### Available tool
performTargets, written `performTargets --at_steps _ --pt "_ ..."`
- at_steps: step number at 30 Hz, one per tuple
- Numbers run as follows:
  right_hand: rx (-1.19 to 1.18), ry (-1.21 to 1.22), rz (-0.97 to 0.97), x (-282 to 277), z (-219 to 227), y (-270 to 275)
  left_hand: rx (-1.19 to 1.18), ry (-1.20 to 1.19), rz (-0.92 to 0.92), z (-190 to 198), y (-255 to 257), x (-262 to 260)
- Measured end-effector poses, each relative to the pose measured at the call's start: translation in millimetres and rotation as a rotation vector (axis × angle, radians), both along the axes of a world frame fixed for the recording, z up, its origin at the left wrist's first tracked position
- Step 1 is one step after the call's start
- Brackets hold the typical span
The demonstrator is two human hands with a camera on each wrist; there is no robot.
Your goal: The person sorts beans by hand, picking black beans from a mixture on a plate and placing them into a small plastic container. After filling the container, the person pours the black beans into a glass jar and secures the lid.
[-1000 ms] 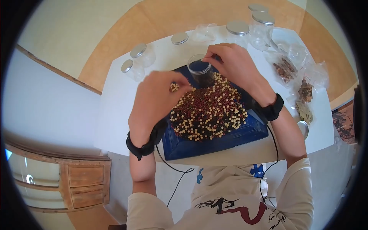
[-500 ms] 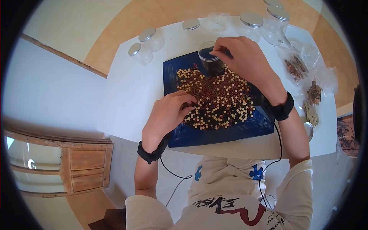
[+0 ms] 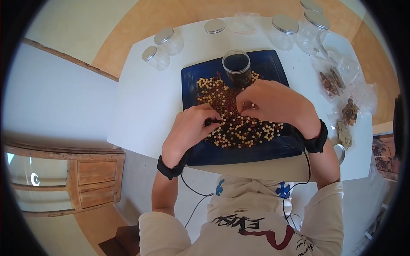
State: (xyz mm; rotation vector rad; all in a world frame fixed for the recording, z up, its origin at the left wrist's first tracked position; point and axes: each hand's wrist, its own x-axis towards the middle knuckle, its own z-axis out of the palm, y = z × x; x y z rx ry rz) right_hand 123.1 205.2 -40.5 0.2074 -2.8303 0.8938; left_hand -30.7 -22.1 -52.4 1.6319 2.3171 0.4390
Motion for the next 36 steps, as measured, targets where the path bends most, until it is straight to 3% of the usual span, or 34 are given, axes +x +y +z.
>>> performTargets --at_steps 6,11,15,19,36 --pt "-0.052 -0.245 0.034 2 -5 0 0.008 0.028 -0.09 2 3 -6" --pt "-0.038 -0.337 0.016 0 -14 -3 0.047 -0.062 -0.078 31 18 -16" --pt "-0.049 -0.424 0.027 -4 -23 -1 0.206 -0.156 -0.104 63 43 -26" --pt "-0.064 -0.413 0.006 -4 -24 -1 0.281 -0.085 -0.114 86 72 -35" --pt "-0.023 -0.505 0.054 -12 -15 -8 0.438 0.044 -0.235 57 114 -69"
